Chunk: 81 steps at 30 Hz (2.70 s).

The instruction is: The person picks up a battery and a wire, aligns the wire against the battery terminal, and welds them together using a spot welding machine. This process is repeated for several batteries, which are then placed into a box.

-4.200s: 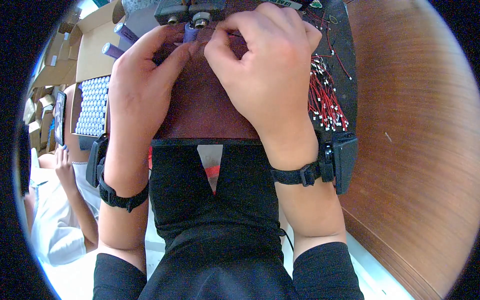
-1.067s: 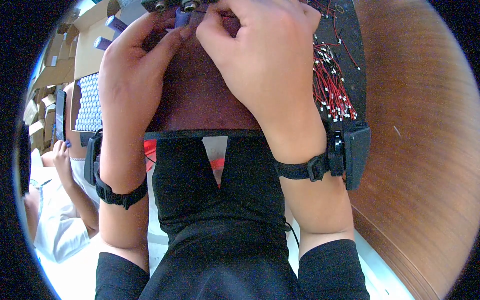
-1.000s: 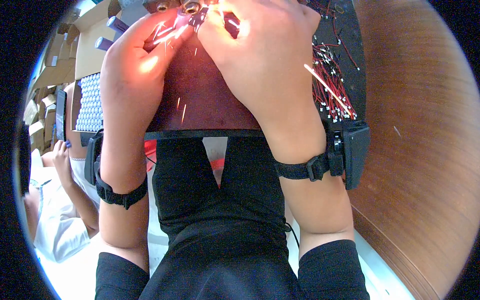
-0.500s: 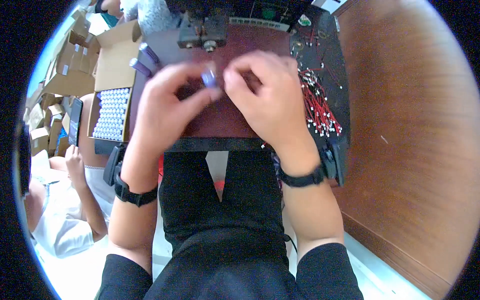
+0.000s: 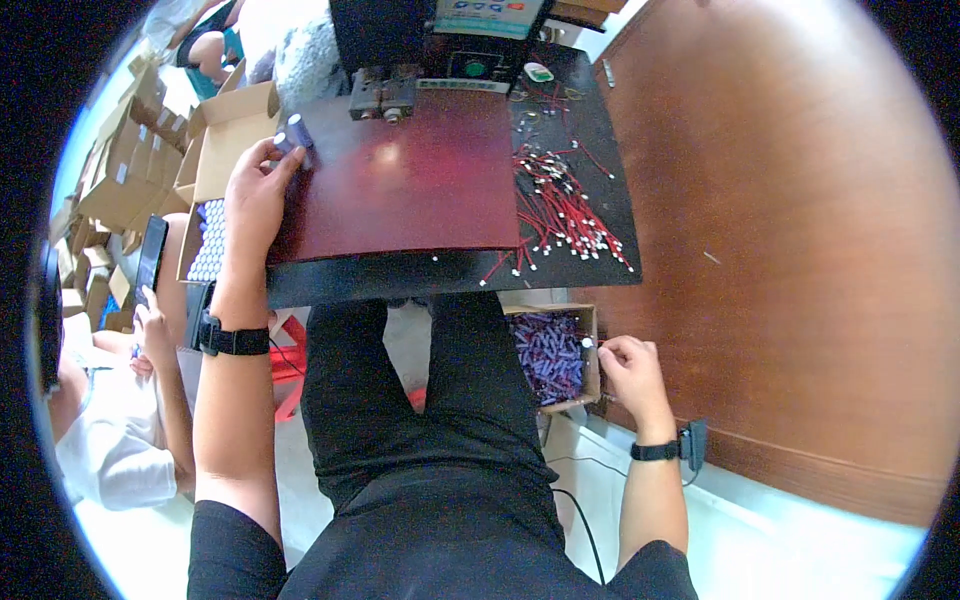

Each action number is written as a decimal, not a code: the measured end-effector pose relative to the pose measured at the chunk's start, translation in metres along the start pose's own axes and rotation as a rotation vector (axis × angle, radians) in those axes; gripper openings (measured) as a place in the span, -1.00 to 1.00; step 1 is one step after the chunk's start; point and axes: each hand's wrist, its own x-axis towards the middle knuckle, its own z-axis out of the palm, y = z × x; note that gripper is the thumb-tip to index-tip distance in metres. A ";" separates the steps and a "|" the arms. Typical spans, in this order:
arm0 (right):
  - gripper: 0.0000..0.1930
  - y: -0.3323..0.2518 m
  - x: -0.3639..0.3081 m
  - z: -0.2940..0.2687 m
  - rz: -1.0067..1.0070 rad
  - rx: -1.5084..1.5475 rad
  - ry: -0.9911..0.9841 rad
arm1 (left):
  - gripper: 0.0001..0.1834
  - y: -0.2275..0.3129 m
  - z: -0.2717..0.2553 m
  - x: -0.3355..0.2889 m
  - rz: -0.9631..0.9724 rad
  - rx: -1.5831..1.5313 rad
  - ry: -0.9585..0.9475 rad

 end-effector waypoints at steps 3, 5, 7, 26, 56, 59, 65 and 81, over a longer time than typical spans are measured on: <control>-0.79 0.049 -0.001 0.023 0.101 -0.038 -0.032 | -0.61 0.011 0.002 -0.010 0.078 0.094 0.096; -0.79 0.057 -0.007 0.037 0.016 -0.198 0.161 | -0.63 0.021 0.002 -0.020 0.079 0.004 0.075; -0.77 0.050 -0.004 0.040 0.019 -0.234 0.330 | -0.69 0.049 0.005 -0.034 0.012 -0.099 0.017; -0.87 -0.106 0.185 0.045 -0.374 -0.515 0.405 | -0.68 0.058 0.024 -0.051 0.111 -0.165 -0.117; -0.85 -0.084 0.179 0.095 -0.463 -0.037 0.576 | -0.69 0.004 -0.017 -0.062 -0.068 -0.244 0.157; -0.85 -0.086 0.178 0.094 -0.465 -0.032 0.577 | -0.71 0.001 -0.019 -0.059 -0.097 -0.254 0.164; -0.86 -0.083 0.178 0.095 -0.469 -0.037 0.582 | -0.69 0.004 -0.019 -0.058 -0.123 -0.063 0.133; -0.82 -0.084 0.179 0.094 -0.469 -0.029 0.583 | -0.62 0.010 -0.016 -0.057 -0.124 -0.190 0.103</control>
